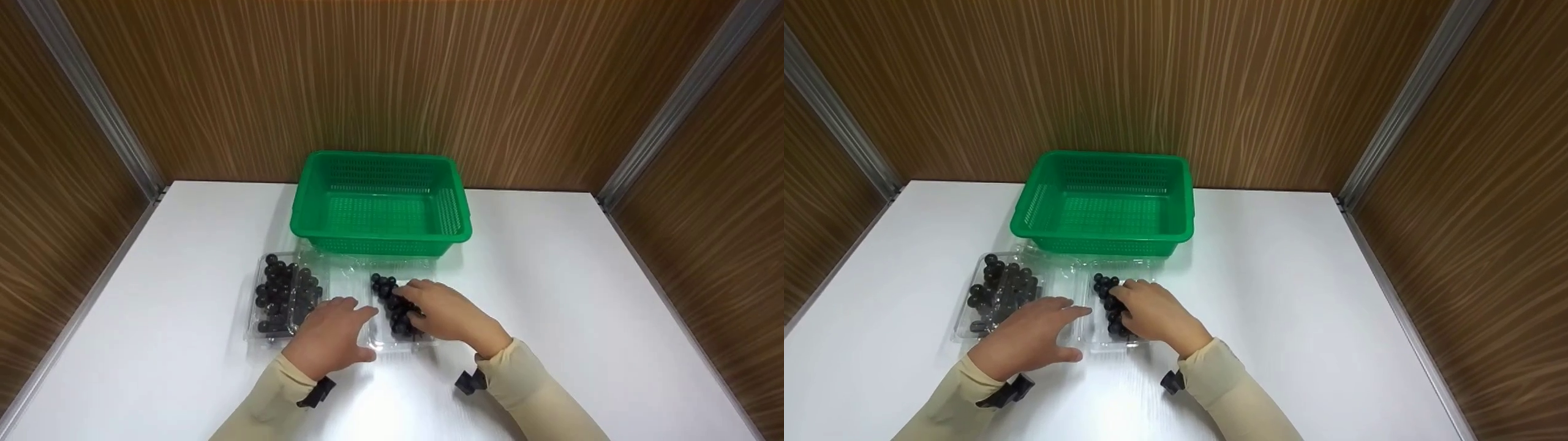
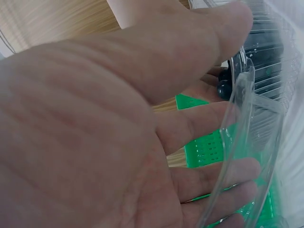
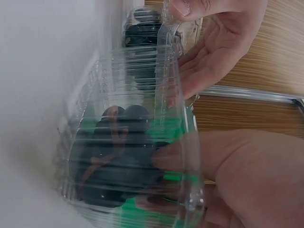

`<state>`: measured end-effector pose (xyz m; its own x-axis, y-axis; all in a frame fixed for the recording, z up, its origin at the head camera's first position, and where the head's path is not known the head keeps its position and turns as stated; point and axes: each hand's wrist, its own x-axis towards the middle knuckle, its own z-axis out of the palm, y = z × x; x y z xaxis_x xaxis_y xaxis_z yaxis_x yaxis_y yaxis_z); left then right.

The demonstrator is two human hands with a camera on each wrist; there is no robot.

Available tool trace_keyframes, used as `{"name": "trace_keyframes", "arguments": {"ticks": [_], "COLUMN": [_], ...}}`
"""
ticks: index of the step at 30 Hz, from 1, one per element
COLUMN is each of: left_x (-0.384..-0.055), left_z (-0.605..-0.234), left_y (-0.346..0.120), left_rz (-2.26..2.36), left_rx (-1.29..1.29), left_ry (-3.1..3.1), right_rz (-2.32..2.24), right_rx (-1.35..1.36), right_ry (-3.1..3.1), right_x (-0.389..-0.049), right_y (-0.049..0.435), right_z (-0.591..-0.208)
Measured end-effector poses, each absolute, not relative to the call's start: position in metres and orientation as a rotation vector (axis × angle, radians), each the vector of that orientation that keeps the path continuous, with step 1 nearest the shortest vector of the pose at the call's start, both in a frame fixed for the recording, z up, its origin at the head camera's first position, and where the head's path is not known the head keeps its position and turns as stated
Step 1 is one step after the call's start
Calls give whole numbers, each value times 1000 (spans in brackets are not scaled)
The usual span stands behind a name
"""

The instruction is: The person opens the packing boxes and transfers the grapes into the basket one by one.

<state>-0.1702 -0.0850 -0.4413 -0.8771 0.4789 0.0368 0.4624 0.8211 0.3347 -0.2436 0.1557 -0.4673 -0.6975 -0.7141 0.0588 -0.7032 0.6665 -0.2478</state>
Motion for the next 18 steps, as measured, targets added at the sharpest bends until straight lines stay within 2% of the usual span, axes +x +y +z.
{"name": "trace_keyframes", "arguments": {"ticks": [18], "left_x": [-174], "left_z": [-444], "left_y": [-84], "left_rz": [428], "left_rx": [698], "left_ry": [2987], "right_rz": [-458], "right_rx": [-1184], "right_ry": [2867], "right_x": [-248], "right_y": [149], "right_z": [-470]}}
